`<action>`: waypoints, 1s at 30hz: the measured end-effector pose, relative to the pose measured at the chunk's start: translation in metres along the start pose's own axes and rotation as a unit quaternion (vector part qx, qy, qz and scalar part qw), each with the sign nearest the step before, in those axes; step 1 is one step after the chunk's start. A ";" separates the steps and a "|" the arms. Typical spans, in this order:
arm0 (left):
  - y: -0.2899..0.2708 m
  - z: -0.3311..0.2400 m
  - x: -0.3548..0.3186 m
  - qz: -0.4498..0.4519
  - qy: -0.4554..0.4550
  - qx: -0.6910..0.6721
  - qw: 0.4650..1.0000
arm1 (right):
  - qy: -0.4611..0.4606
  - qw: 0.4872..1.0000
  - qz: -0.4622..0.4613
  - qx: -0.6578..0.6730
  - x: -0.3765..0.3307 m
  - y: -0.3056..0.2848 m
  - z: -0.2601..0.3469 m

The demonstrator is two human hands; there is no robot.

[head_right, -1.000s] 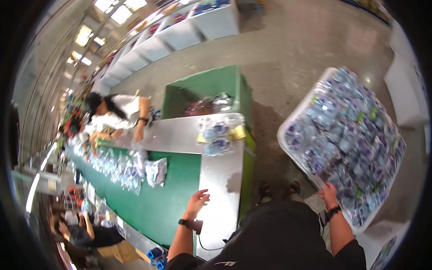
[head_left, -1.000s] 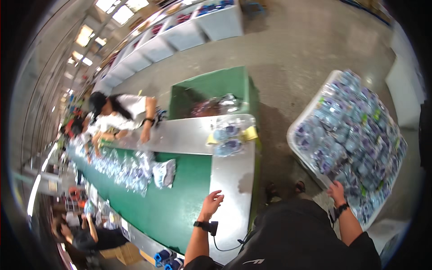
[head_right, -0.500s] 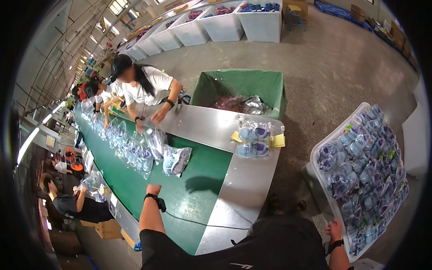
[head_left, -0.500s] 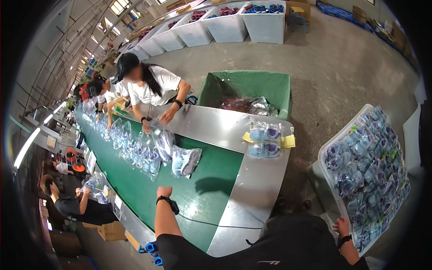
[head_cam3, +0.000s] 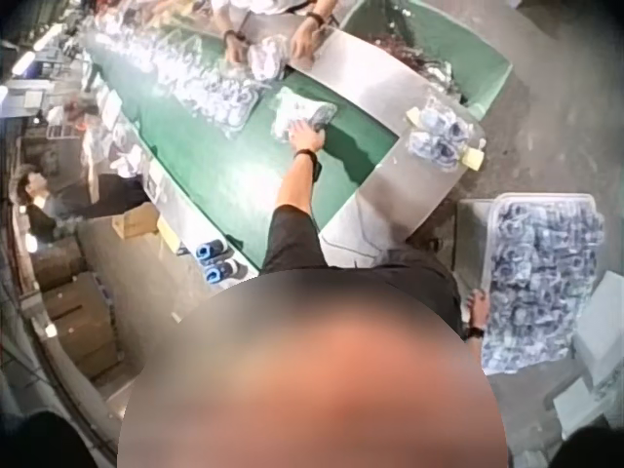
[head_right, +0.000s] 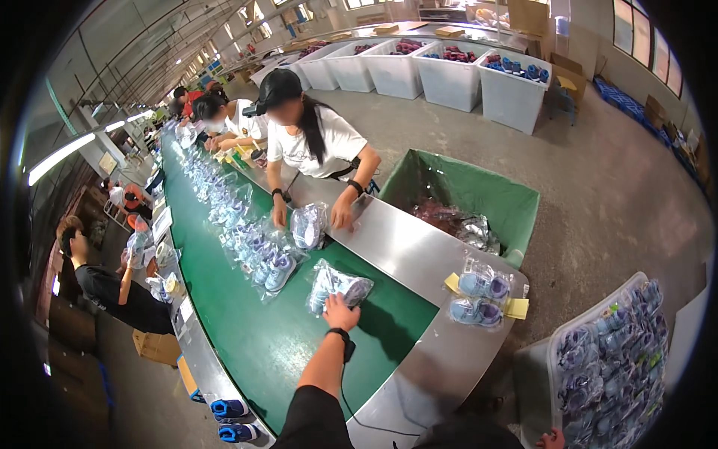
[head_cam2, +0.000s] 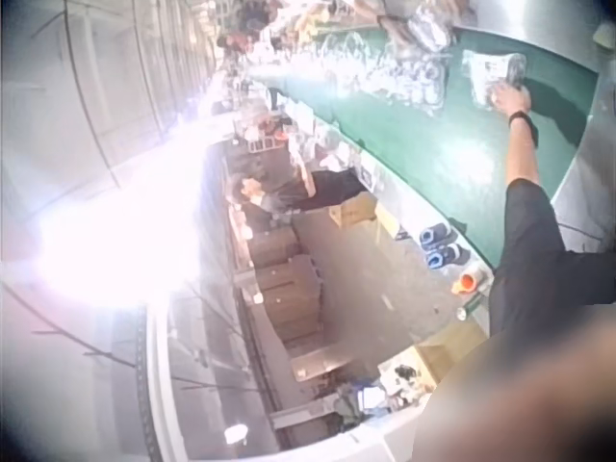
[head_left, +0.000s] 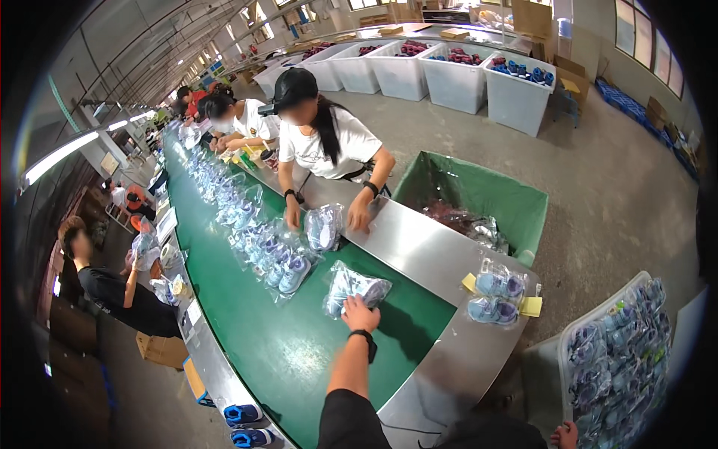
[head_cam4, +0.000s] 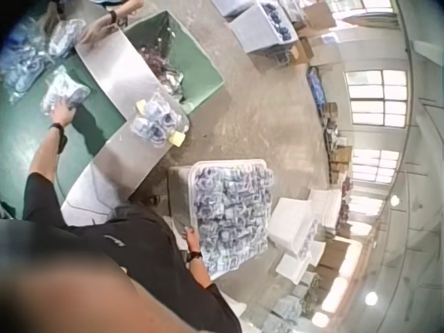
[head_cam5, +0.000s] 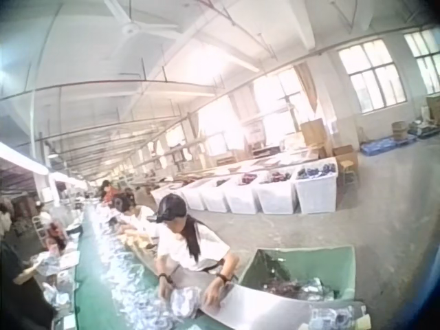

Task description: The person picks packaged slippers from a large white bin and places them onto a green conveyor belt. The person handles the items one at a time, moving them from the bin to the belt where other workers are present.

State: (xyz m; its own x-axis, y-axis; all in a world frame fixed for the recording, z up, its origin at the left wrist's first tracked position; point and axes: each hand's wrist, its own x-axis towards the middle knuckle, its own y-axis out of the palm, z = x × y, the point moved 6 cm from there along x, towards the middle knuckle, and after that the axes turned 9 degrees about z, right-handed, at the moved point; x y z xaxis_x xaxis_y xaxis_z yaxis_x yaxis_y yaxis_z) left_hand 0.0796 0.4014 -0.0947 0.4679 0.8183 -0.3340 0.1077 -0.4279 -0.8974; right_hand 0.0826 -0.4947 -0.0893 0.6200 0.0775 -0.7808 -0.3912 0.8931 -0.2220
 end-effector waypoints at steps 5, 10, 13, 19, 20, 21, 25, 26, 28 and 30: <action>0.035 -0.019 -0.083 -0.123 0.159 -0.047 0.978 | -0.037 0.997 0.037 -0.053 -0.009 0.043 0.045; 0.096 -0.004 -0.133 0.049 0.040 -0.594 0.802 | -0.022 0.997 0.044 -0.061 0.003 0.032 0.027; 0.121 0.009 -0.151 0.075 -0.047 -0.865 0.494 | -0.001 0.996 0.024 -0.081 0.021 0.002 0.001; 0.143 0.027 -0.130 0.048 -0.177 -0.836 0.517 | -0.110 0.994 -0.003 -0.017 0.051 -0.009 -0.004; 0.145 0.028 -0.124 0.031 -0.196 -0.820 0.537 | -0.146 0.988 -0.008 -0.043 0.048 -0.004 0.004; 0.146 0.030 -0.119 0.022 -0.211 -0.791 0.573 | -0.134 0.990 -0.018 -0.036 0.046 0.000 0.006; 0.143 0.028 -0.116 -0.042 -0.240 -0.774 0.584 | -0.122 0.991 0.008 0.046 0.035 0.024 0.027; 0.140 0.027 -0.121 -0.057 -0.251 -0.763 0.593 | -0.136 0.990 0.010 0.041 0.031 0.027 0.035; 0.131 0.021 -0.131 -0.042 -0.224 -0.764 0.603 | -0.144 0.987 0.000 0.072 0.023 0.030 0.047; 0.121 0.009 -0.143 0.054 -0.166 -0.783 0.597 | -0.141 0.984 -0.013 0.112 0.012 0.028 0.054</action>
State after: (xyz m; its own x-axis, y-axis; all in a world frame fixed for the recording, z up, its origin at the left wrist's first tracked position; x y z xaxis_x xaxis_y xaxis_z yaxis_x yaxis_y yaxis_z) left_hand 0.0177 0.2357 -0.1584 0.3738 0.6734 -0.6378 0.9027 -0.1061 0.4170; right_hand 0.1160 -0.4448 -0.0735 0.8041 0.1461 -0.5763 -0.2340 0.9689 -0.0808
